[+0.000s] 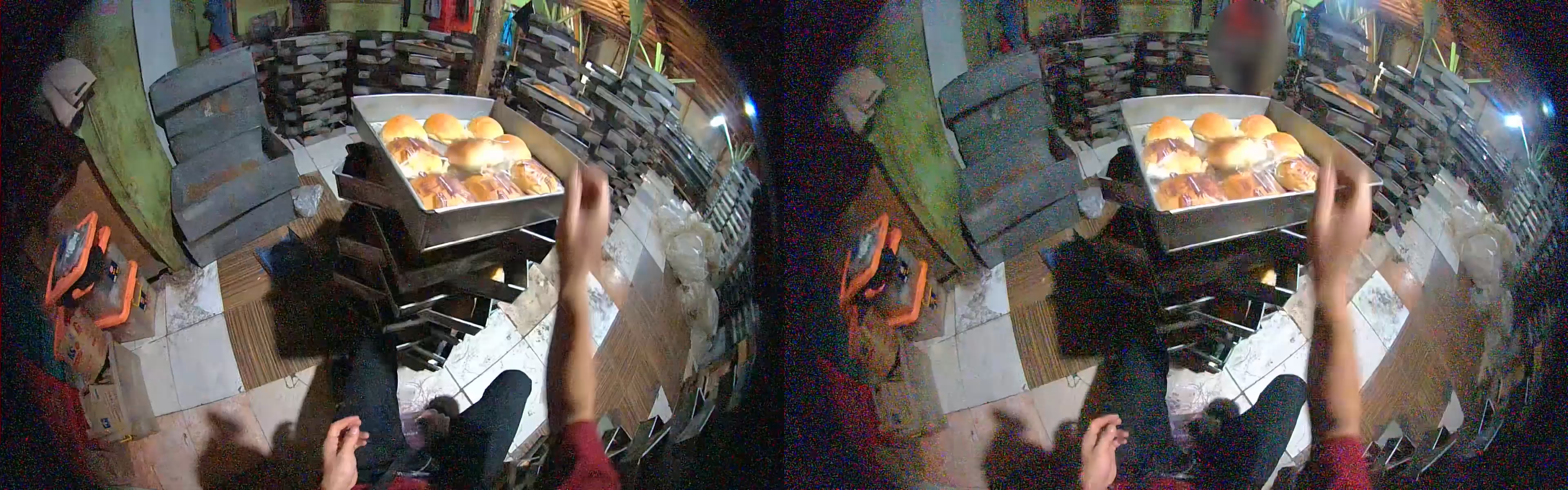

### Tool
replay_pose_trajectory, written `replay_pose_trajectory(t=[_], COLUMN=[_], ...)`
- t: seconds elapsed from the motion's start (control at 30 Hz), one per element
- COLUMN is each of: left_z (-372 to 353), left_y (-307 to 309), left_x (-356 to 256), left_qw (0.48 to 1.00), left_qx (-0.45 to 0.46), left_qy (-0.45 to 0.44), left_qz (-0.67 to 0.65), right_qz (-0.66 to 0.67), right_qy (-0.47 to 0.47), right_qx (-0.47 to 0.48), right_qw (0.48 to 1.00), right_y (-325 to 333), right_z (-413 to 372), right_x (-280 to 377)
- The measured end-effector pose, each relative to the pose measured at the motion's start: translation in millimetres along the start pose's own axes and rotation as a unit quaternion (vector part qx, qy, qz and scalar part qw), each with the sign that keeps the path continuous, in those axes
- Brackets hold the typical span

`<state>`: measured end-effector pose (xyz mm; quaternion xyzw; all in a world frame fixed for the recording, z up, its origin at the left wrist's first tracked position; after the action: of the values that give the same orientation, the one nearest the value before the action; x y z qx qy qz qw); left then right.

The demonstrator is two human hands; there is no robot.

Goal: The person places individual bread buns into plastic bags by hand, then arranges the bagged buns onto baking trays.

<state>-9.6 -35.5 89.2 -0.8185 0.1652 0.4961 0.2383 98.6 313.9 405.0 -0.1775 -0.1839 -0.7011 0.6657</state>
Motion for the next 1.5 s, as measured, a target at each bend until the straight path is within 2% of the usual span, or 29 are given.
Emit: replay_pose_trajectory(t=[0.03, 0.07, 0.1, 0.13, 0.17, 0.2, 0.23, 0.3, 0.4, 0.5, 0.53, 0.57, 0.63, 0.67, 0.73, 0.77, 0.83, 0.87, 0.97, 1.03, 1.17, 1.23, 1.27, 1.33, 1.37, 1.43, 1.47, 1.5], left_z=[0, 2, 4, 7, 6, 7, 7, 20, 26, 28, 26, 29, 32, 32, 31, 31, 31, 33, 30, 28, 26, 28, 28, 27, 26, 27, 27, 28], left_y=[4, 8, 10, 8, 6, -2, -12, -26, -61, -86, -90, -90, -90, -87, -80, -75, -66, -59, -49, -48, -49, -51, -53, -57, -58, -56, -54, -54], left_x=[5, 12, 15, 21, 28, 30, 27, 55, 61, 60, 54, 53, 60, 63, 68, 72, 73, 77, 91, 97, 105, 111, 112, 114, 113, 114, 118, 116], left_qw=[1.000, 1.000, 1.000, 0.998, 0.994, 0.992, 0.990, 0.981, 0.978, 0.975, 0.974, 0.974, 0.972, 0.972, 0.973, 0.973, 0.978, 0.980, 0.976, 0.972, 0.968, 0.966, 0.965, 0.963, 0.966, 0.967, 0.967, 0.963], left_qx=[0.005, 0.005, 0.004, 0.028, 0.052, 0.071, 0.080, 0.137, 0.182, 0.214, 0.216, 0.216, 0.217, 0.213, 0.206, 0.200, 0.189, 0.177, 0.161, 0.161, 0.168, 0.176, 0.173, 0.173, 0.162, 0.154, 0.142, 0.129], left_qy=[0.007, 0.012, 0.011, 0.033, 0.059, 0.050, 0.055, 0.099, 0.067, 0.045, 0.039, 0.040, 0.041, 0.060, 0.080, 0.101, 0.073, 0.081, 0.133, 0.165, 0.177, 0.183, 0.191, 0.199, 0.198, 0.196, 0.208, 0.218], left_qz=[0.011, 0.022, 0.020, 0.048, 0.080, 0.088, 0.099, 0.094, 0.081, 0.047, 0.048, 0.048, 0.086, 0.083, 0.069, 0.051, 0.045, 0.048, 0.059, 0.038, 0.048, 0.053, 0.049, 0.050, 0.043, 0.041, -0.023, -0.088], right_qz=[-0.092, -0.007, 0.044, 0.090, 0.048, -0.098, -0.149, -0.197, -0.129, -0.085, -0.179, -0.209, -0.216, -0.214, -0.109, -0.108, -0.061, -0.078, -0.040, -0.027, -0.094, -0.092, -0.094, -0.203, -0.204, -0.046, 0.048, 0.047], right_qy=[0.083, 0.148, 0.039, -0.074, -0.121, 0.037, 0.036, 0.049, 0.019, 0.015, 0.018, -0.013, 0.023, 0.020, 0.041, 0.040, -0.135, -0.248, -0.310, -0.332, -0.277, -0.018, -0.022, 0.055, 0.051, 0.042, 0.037, 0.035], right_qx=[0.000, 0.025, 0.230, 0.420, 0.571, 0.611, 0.649, 0.693, 0.737, 0.741, 0.683, 0.625, 0.653, 0.653, 0.663, 0.658, 0.683, 0.615, 0.621, 0.615, 0.617, 0.604, 0.603, 0.534, 0.533, 0.712, 0.668, 0.665], right_qw=[0.992, 0.989, 0.972, 0.900, 0.811, 0.785, 0.745, 0.691, 0.663, 0.666, 0.708, 0.752, 0.726, 0.726, 0.740, 0.744, 0.716, 0.744, 0.719, 0.715, 0.730, 0.792, 0.792, 0.819, 0.820, 0.700, 0.742, 0.744], right_y=[15, 17, -4, -23, -37, -20, -6, 25, 32, 34, 34, 34, 33, 34, 31, 29, 30, 33, 28, 23, 36, 33, 36, 35, 38, 39, 45, 44], right_z=[-60, -139, -218, -294, -346, -407, -453, -495, -501, -505, -497, -486, -494, -497, -496, -495, -492, -476, -486, -469, -483, -465, -462, -419, -424, -487, -503, -498], right_x=[-6, -14, -29, -32, -20, -19, -32, -45, -31, -19, -30, -42, -44, -42, -23, -18, -18, -26, -63, -54, -61, -27, -23, 3, 1, 2, -1, 1])
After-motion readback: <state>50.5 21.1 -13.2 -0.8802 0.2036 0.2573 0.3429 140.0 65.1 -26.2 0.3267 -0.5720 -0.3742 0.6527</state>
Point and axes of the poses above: each hand's wrist, its own z-axis towards the middle knuckle, its own y-axis out of the back of the hand, x = y × z, the point moved 8 cm from there along z, towards the middle knuckle, and after that the axes turned 7 degrees about z, right-handed, at the moved point
